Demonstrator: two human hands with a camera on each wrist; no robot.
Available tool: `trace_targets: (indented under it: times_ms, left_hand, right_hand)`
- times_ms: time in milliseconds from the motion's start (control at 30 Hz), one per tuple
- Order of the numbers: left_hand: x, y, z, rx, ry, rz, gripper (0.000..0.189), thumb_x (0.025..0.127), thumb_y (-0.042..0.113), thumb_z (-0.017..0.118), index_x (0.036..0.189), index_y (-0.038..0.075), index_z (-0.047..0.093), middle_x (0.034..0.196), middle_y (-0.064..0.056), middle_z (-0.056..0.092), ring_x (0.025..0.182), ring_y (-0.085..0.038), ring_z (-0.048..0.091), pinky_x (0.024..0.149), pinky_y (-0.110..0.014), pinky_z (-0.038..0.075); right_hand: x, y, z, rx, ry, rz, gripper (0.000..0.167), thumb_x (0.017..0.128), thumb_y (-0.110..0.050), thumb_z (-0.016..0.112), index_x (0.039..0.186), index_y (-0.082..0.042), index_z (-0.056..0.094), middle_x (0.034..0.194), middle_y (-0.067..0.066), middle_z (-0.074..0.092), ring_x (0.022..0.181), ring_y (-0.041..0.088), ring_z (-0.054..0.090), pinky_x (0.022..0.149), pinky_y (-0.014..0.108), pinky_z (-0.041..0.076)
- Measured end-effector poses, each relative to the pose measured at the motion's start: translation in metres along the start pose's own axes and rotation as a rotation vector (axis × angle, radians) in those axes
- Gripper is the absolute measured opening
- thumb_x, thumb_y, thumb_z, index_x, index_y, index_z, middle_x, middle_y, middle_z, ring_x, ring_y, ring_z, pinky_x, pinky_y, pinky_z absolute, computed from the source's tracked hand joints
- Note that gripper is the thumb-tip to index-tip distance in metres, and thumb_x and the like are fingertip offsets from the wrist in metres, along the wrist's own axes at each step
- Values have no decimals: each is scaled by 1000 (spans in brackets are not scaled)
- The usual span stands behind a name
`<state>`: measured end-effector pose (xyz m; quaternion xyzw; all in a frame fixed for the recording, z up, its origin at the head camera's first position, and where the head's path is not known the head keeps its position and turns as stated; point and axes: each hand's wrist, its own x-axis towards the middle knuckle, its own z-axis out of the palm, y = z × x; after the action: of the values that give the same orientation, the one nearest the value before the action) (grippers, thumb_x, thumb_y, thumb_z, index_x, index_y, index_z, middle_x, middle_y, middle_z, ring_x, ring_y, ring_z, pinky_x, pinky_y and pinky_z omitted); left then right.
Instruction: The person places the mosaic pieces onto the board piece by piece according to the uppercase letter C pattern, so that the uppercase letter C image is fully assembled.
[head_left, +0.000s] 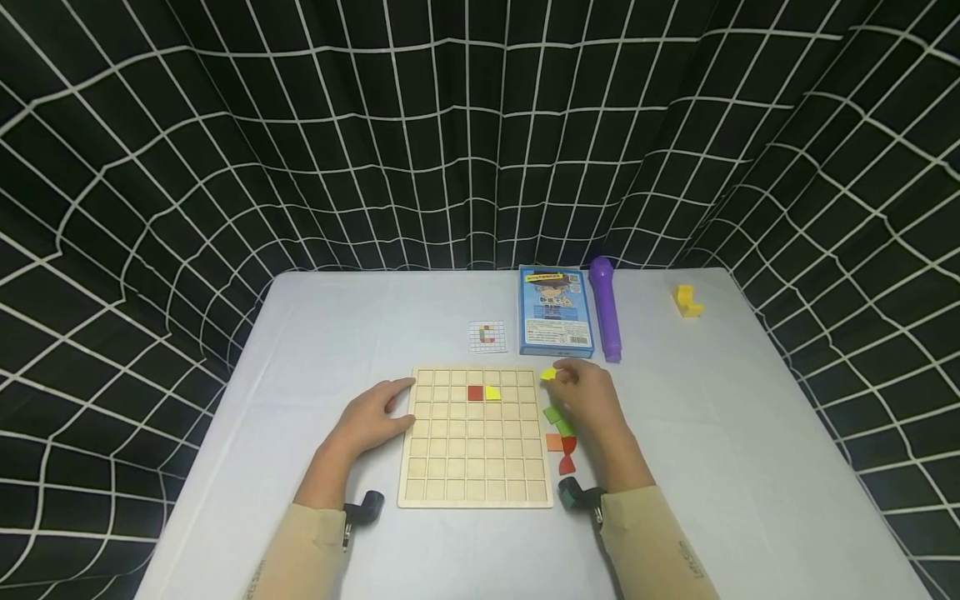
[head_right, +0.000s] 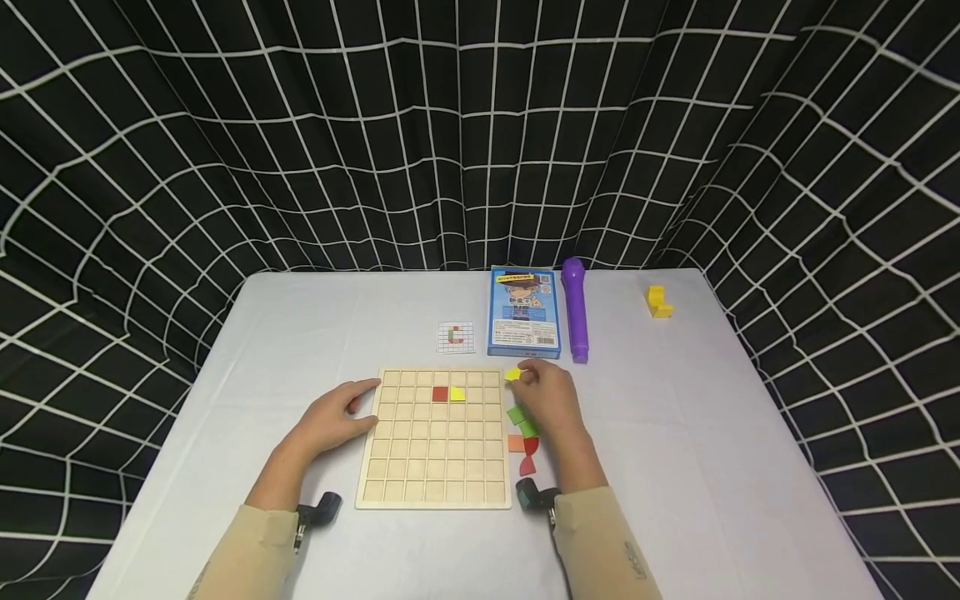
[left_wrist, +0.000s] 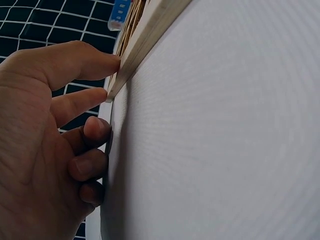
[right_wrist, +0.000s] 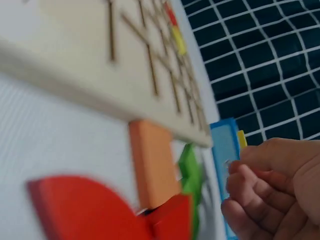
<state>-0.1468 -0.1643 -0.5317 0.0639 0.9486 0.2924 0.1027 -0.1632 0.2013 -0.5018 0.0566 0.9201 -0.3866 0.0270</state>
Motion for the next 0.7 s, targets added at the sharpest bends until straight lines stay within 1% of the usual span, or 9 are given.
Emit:
trace_targets:
  times_ms: [67, 167, 267, 333, 500, 700]
  left_hand:
    - [0, 0, 0, 0, 1, 2, 72, 85, 34, 78, 151, 18, 53, 82, 1, 50, 76, -16, 48, 72, -38, 40]
    - [0, -1, 1, -1, 4, 4, 72, 85, 34, 78, 150, 18, 54, 81, 0, 49, 74, -16, 47, 70, -37, 40]
    - [0, -1, 1, -6, 8, 9, 71, 85, 33, 78, 150, 18, 54, 80, 0, 49, 73, -16, 46, 68, -37, 39]
    - [0, -2, 1, -8, 10, 11, 71, 85, 33, 78, 150, 18, 54, 80, 0, 49, 72, -16, 46, 68, -36, 39]
    - [0, -2, 2, -4, 14, 7, 72, 84, 34, 79, 150, 18, 54, 80, 0, 49, 73, -16, 46, 69, -37, 39]
    - [0, -1, 2, -3, 21, 7, 72, 84, 34, 79, 150, 18, 55, 80, 0, 49, 73, -16, 46, 69, -37, 39]
  right_hand:
    - [-1, -6, -2, 43, 1, -20, 40, 90, -21, 77, 125, -3, 70, 101, 9, 70, 88, 24, 62, 82, 41, 52]
    - [-2, -18, -4, 77, -1, -40, 40, 89, -21, 76, 125, -4, 71, 101, 8, 70, 87, 24, 62, 80, 39, 52]
    - [-4, -30, -6, 102, -17, -53, 38, 90, -20, 76, 125, -5, 71, 102, 8, 70, 85, 24, 63, 74, 37, 53]
    - [-4, -37, -5, 99, -21, -81, 36, 91, -19, 75, 124, -5, 72, 101, 7, 71, 83, 23, 63, 71, 35, 53]
    - [-5, -50, 2, 85, -23, -177, 33, 90, -17, 77, 121, -5, 74, 99, 6, 72, 80, 21, 64, 69, 35, 53]
    - [-7, -67, 14, 67, -41, -218, 32, 89, -17, 77, 120, -6, 74, 97, 3, 72, 77, 19, 62, 65, 34, 52]
